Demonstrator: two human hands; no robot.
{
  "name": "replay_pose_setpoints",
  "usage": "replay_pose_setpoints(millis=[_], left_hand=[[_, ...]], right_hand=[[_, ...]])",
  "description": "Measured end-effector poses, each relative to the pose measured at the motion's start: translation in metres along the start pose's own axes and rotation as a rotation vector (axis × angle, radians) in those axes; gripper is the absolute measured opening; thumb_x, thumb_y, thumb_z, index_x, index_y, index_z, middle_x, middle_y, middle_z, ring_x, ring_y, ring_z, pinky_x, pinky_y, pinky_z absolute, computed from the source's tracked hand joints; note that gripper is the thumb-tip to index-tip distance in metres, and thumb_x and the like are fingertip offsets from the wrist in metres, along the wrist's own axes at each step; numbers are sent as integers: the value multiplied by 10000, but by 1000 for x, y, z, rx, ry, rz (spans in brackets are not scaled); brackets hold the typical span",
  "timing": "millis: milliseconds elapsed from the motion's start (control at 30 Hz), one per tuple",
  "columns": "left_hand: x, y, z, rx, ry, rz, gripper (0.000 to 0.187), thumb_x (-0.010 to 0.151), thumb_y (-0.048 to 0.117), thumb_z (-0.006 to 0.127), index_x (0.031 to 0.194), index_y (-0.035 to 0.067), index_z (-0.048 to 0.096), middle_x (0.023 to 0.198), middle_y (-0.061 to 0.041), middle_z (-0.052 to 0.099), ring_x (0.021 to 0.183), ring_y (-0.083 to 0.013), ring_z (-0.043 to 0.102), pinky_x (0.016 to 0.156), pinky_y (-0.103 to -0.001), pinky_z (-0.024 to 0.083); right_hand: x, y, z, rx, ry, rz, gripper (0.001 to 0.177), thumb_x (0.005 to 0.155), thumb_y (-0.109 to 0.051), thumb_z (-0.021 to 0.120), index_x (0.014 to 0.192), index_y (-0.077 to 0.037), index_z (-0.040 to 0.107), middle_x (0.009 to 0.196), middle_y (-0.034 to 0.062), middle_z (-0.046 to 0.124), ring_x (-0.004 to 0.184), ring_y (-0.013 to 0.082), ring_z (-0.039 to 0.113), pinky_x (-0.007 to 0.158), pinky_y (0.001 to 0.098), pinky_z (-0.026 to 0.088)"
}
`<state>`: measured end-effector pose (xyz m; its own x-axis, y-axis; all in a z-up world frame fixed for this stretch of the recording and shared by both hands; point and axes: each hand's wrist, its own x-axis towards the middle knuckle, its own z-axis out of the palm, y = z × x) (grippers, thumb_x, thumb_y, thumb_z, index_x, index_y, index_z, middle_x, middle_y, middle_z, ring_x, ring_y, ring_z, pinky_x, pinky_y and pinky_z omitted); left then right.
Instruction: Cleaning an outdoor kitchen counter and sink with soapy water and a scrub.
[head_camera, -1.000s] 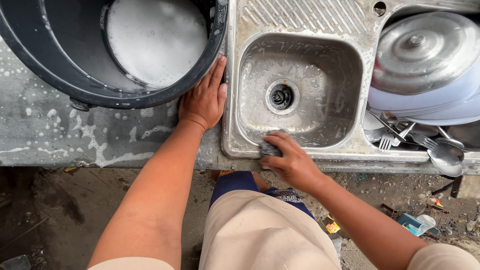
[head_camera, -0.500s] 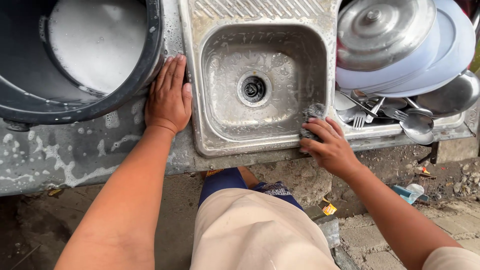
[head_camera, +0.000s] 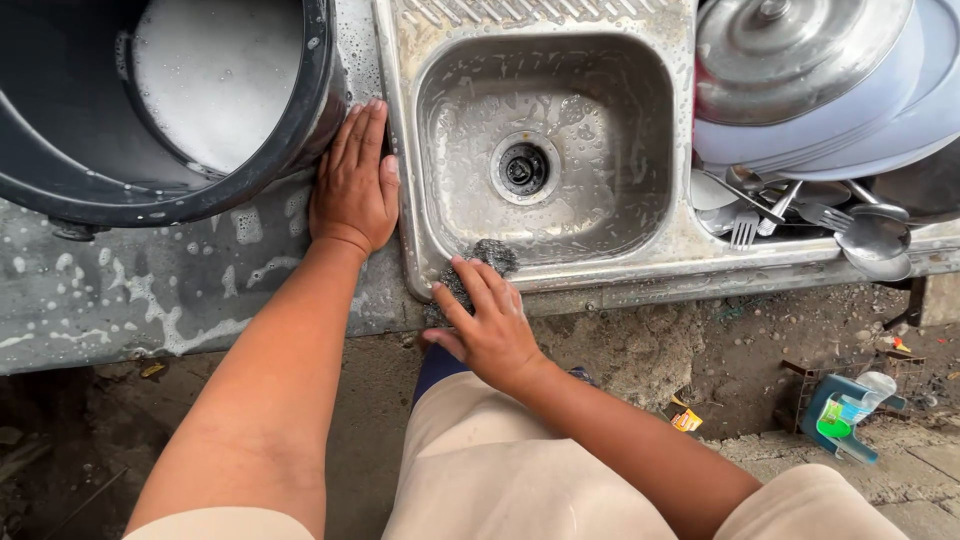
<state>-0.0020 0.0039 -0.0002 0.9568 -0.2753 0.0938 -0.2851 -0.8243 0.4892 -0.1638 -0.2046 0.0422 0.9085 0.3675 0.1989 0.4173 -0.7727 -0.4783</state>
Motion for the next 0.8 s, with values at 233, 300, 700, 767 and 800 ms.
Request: replay_pose_setpoints(millis=[233, 300, 700, 767, 800], left_hand=[[1, -2, 1, 0, -2, 1, 579, 1083, 220, 393, 1641, 97, 295, 1675, -100, 367, 1556, -298, 323, 1274, -434, 262], [2, -2, 3, 6, -9, -1, 573, 1089, 229, 387, 1639, 100, 289, 1676, -99, 363, 1559, -292, 313, 1272, -436, 255], [0, -12, 12, 12, 2, 69, 566, 1117, 250, 371, 1641, 56, 277, 1680, -123, 353, 1566, -316, 295, 1282, -435, 255], [1, -11, 11, 6, 8, 72, 566, 1117, 250, 371, 1640, 57, 275, 1681, -124, 353, 1568, -317, 295, 1281, -434, 256], [0, -10, 10, 3, 13, 69, 566, 1117, 250, 371, 1640, 58, 272, 1681, -126, 352, 1570, -319, 295, 1280, -432, 256]], right_hand=[[-70, 57, -37, -214, 114, 90, 410, 881, -241, 823, 1262, -161, 695, 1225, 154, 567, 1102, 350, 531, 945, 478, 464], [-69, 50, -37, -241, 174, 267, 305, 884, -204, 824, 1164, -126, 730, 1178, 155, 566, 1080, 348, 529, 941, 481, 457], [-60, 4, 13, -271, 322, 419, 185, 910, -167, 785, 1078, -113, 730, 1153, 156, 560, 1083, 322, 523, 940, 496, 418], [-63, 12, 4, -291, 332, 456, 180, 917, -147, 779, 1090, -117, 736, 1158, 151, 558, 1097, 329, 516, 959, 489, 417], [-66, 14, 0, -305, 339, 491, 179, 925, -126, 772, 1102, -122, 742, 1163, 146, 557, 1110, 335, 509, 978, 482, 417]])
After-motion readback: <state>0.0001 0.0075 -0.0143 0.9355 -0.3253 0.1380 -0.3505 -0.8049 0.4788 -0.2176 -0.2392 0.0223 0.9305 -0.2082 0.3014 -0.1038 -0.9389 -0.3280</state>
